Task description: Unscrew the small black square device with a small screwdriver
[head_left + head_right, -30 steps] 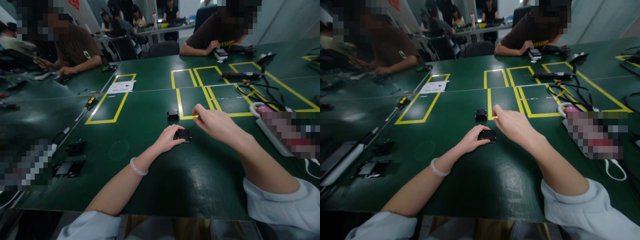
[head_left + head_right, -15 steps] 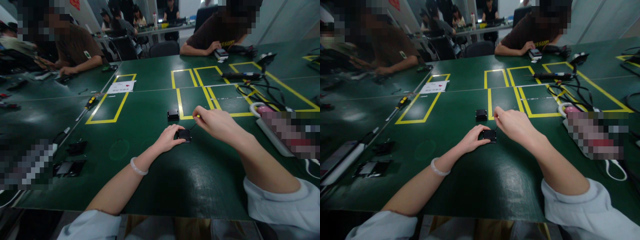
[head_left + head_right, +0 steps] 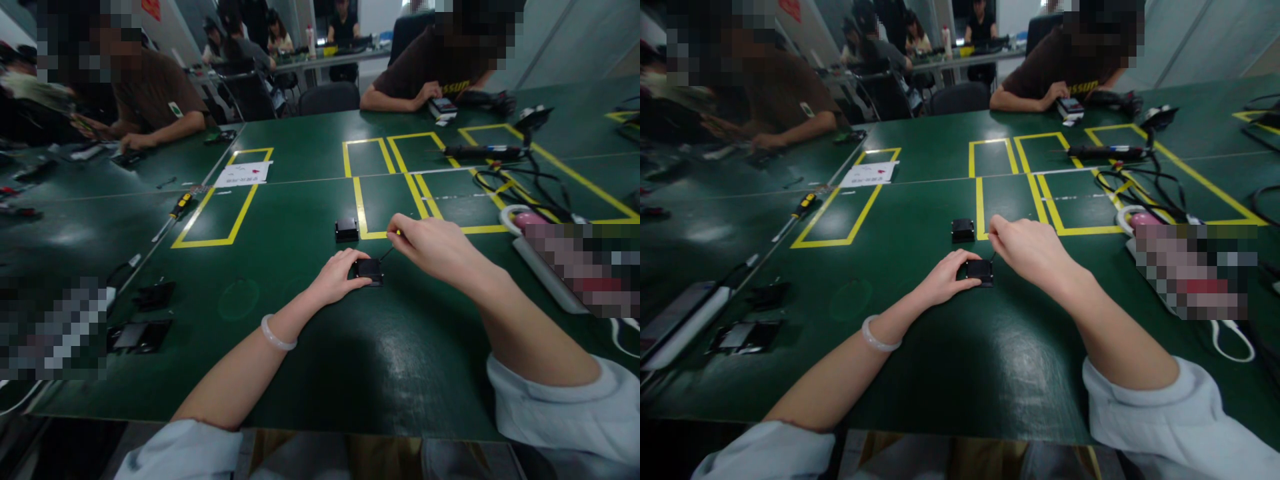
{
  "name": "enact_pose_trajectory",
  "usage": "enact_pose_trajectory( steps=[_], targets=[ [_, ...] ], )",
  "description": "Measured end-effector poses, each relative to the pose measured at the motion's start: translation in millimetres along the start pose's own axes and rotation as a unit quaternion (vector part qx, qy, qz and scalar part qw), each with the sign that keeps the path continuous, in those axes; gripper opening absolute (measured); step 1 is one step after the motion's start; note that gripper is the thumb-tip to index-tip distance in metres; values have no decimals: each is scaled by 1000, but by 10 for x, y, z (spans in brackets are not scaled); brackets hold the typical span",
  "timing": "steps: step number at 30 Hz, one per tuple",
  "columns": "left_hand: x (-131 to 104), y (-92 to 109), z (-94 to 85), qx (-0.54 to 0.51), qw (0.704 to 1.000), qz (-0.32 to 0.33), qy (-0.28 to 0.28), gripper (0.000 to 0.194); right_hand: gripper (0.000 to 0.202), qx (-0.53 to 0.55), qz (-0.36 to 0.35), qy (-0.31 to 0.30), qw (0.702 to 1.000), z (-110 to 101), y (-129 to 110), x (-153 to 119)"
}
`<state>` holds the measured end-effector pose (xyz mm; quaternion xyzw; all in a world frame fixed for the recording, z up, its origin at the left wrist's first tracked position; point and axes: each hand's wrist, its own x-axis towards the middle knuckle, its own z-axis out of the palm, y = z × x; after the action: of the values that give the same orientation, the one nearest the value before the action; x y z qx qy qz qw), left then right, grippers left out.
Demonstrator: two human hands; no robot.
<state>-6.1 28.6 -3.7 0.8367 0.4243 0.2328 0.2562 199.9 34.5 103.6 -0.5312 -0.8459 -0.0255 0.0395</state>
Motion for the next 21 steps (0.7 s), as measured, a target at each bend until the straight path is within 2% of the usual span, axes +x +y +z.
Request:
enact_pose_trajectory(
  steps=[8,16,21],
  targets=[
    [-2,19,-10,24,1000,10,-2,38,24,39,-11,10,999,12,-14,-20],
    [4,39,-19,41,999,10,-6,38,26,14,0,8,1000,4,-20,-11],
    [5,49,-16,56,998,6,-8,36,23,40,-12,15,999,20,-17,-17]
  ],
)
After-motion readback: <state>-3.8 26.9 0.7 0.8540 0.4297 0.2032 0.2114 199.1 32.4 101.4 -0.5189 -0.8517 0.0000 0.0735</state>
